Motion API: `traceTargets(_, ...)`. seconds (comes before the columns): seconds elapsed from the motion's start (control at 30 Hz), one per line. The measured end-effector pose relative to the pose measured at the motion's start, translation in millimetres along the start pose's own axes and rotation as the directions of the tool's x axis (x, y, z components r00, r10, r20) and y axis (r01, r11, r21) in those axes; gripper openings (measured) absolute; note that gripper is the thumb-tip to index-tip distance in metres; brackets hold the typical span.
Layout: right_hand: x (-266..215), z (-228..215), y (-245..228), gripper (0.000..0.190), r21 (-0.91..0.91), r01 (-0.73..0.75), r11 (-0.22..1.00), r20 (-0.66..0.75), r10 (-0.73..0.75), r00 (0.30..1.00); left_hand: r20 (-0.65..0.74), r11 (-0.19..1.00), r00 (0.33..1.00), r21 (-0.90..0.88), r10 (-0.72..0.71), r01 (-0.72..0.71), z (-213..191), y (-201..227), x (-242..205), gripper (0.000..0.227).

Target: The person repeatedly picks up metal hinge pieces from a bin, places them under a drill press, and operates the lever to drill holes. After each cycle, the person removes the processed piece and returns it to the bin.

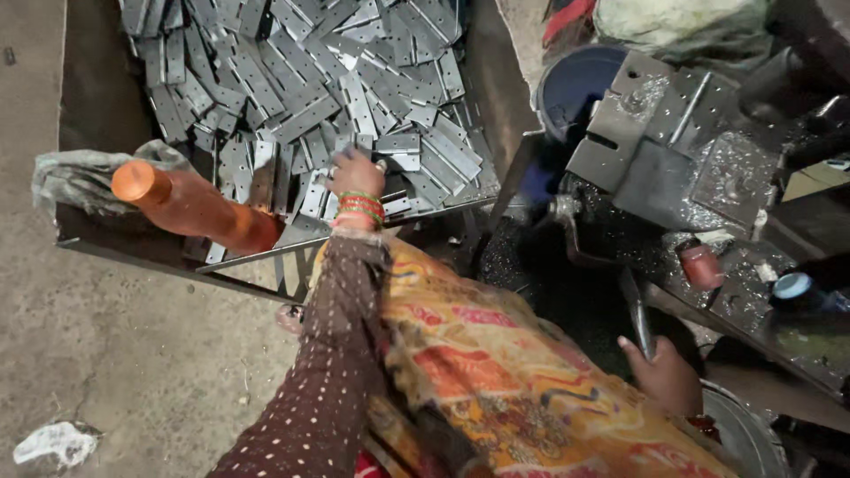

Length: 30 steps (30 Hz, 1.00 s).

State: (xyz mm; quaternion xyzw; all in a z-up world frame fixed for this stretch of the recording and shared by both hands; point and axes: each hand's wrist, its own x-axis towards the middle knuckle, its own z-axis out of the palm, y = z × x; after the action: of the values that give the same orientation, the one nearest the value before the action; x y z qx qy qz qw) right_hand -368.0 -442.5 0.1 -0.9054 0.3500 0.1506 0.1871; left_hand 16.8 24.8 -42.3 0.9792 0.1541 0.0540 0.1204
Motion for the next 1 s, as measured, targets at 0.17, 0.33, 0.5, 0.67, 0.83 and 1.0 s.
traceTargets(0.17, 0.6, 4.1, 5.2, 0.061, -0.019, 0.001, 1.0, -0.013, -0.001, 1.0, -0.304, 0.952, 0.948, 0.252, -0.093, 0.174, 67.3, -2.2, 27.0, 0.035)
traceTargets(0.33, 1.4, 5.8, 3.6, 0.062, -0.023, -0.015, 1.0, -0.028, 0.014, 1.0, -0.076, 0.995, 0.993, 0.048, -0.086, 0.09, 47.5, -1.2, 30.6, 0.067)
traceTargets(0.5, -6.1, 1.7, -1.3, 0.059, 0.016, 0.031, 0.999, -0.051, -0.03, 0.998, -0.068, 0.994, 0.996, 0.095, 0.055, -0.048, 47.7, -10.5, 25.3, 0.049)
traceTargets(0.67, -9.9, 2.4, -0.5, 0.057, 0.018, 0.08, 0.997, -0.102, -0.078, 0.992, -0.256, 0.984, 0.956, 0.14, 0.143, -0.109, 66.7, -6.6, 26.2, 0.029)
traceTargets(0.83, -3.9, 7.0, 4.4, 0.057, 0.034, 0.093, 0.995, -0.107, -0.089, 0.99, -0.232, 0.996, 0.969, 0.012, 0.089, -0.089, 35.0, -8.2, 15.0, 0.034)
traceTargets(1.0, -4.9, 5.6, 4.0, 0.058, 0.048, 0.148, 0.988, -0.14, -0.14, 0.98, -0.26, 0.941, 0.964, -0.308, 0.055, -0.137, 24.3, -5.5, 6.1, 0.054)
